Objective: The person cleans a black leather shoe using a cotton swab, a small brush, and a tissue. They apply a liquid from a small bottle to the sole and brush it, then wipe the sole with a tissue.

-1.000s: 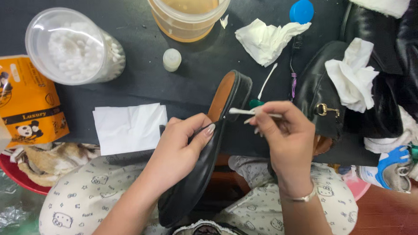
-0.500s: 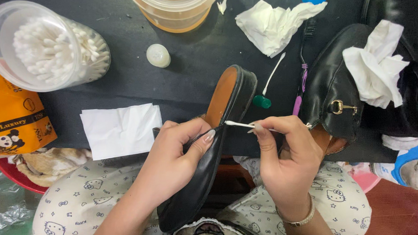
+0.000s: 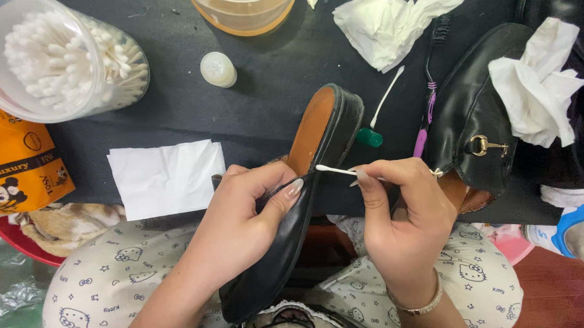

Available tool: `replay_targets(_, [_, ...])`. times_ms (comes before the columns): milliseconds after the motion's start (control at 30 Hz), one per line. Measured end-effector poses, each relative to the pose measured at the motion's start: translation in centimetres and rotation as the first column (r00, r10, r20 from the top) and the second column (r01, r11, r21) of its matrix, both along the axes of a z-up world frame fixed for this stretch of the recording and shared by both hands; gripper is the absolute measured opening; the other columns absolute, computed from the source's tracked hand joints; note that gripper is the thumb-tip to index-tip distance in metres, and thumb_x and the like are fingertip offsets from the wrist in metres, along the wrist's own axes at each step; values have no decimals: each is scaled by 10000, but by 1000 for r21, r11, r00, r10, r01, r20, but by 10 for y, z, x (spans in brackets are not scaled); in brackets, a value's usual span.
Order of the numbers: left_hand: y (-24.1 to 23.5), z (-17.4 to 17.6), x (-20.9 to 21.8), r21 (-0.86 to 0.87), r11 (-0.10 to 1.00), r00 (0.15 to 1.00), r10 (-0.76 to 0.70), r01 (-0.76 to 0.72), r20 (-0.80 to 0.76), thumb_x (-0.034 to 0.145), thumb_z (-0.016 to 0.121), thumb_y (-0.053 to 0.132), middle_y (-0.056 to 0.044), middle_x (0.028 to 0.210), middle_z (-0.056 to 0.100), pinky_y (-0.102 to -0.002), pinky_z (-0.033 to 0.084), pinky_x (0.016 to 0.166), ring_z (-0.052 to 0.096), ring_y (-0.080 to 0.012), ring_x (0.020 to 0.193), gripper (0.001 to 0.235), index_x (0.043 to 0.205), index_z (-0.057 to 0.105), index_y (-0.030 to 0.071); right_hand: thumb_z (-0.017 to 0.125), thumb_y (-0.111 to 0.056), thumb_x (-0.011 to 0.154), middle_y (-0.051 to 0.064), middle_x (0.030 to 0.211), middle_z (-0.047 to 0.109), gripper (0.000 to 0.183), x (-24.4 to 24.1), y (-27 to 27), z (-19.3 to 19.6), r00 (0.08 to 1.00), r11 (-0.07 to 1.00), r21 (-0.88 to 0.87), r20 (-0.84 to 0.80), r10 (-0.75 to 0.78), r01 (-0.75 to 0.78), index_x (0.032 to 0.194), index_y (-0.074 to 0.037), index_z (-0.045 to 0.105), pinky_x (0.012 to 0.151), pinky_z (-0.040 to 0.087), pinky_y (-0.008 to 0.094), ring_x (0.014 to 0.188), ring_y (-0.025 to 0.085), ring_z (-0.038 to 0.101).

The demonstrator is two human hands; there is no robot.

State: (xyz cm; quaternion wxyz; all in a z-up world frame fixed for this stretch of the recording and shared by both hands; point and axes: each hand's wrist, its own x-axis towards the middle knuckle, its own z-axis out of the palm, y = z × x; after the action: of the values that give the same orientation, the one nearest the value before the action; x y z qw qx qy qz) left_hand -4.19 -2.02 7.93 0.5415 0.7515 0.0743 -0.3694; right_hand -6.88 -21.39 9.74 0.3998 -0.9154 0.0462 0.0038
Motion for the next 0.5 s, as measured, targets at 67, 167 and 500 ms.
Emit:
replay_targets(67, [0,0,0,6,1000,1000,-5,5,-6,921,637,216,-37,675,688,-345,414,797,501,-206,738,148,869,723,107,753,2,995,46,895,665,90,0,0,0,1000,1000,-5,-3,5,-5,1015,-10,666,638,447,210,704,88,607])
replay_targets(167, [0,0,0,3,1000,1000,-5,5,5,922,639,216,-38,676,689,-345,414,807,506,-208,740,146,874,723,107,759,4,990,50,899,664,98,0,1,0,999,999,-37,16,31,-30,1008,-11,664,629,446,212,699,88,607])
replay_targets(500, [0,0,-1,15,1000,1000,-5,5,7,922,645,219,-42,677,692,-347,419,809,515,-215,757,151,859,714,101,728,-42,1029,15,767,594,65,-2,-3,-3,998,1000,17,-68,-8,9,1005,-15,673,591,370,195,634,55,504])
